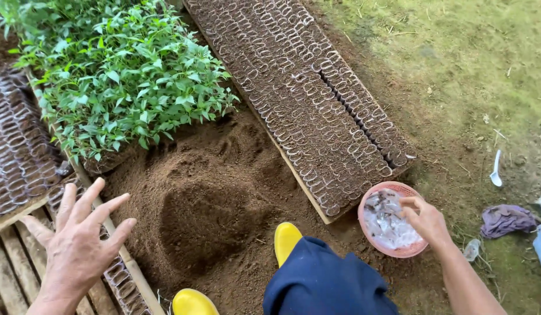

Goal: The person fills small plastic seedling pots with soil from a large pile, then places the filled pots into a wooden tray. The person repeats this process multiple times, occasionally reaching for a small container to add contents to the pots.

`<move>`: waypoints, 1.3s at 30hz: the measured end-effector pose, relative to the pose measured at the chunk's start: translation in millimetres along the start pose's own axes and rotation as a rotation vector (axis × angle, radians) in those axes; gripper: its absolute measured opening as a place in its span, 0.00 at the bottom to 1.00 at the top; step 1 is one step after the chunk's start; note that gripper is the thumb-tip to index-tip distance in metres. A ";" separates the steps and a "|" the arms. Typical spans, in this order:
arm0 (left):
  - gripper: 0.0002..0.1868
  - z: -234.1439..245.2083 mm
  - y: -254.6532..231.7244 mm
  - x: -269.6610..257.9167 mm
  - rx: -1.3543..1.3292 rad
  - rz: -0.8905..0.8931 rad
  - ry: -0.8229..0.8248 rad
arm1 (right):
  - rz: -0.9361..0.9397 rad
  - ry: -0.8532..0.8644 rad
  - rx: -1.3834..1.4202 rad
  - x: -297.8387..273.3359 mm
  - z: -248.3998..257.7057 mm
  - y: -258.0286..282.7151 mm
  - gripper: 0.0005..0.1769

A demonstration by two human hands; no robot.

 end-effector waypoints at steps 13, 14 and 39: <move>0.27 27.2 -65.7 -16.7 0.043 -0.071 0.175 | 0.263 -0.103 -0.211 96.4 -73.0 10.0 0.13; 0.27 26.0 -68.1 -18.1 0.006 -0.045 0.228 | 0.268 -0.078 -0.170 93.2 -72.6 11.6 0.12; 0.32 66.4 -152.5 -15.9 -0.813 0.191 0.092 | 1.188 0.225 0.372 -210.0 53.9 396.5 0.12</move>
Point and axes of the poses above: each hand's wrist, its own x-axis towards the middle knuckle, its own z-axis out of the back of the hand, y = z × x, the point moved 8 cm from there along x, towards the middle knuckle, and after that the axes turned 8 degrees about -x, right-handed, at the moved point
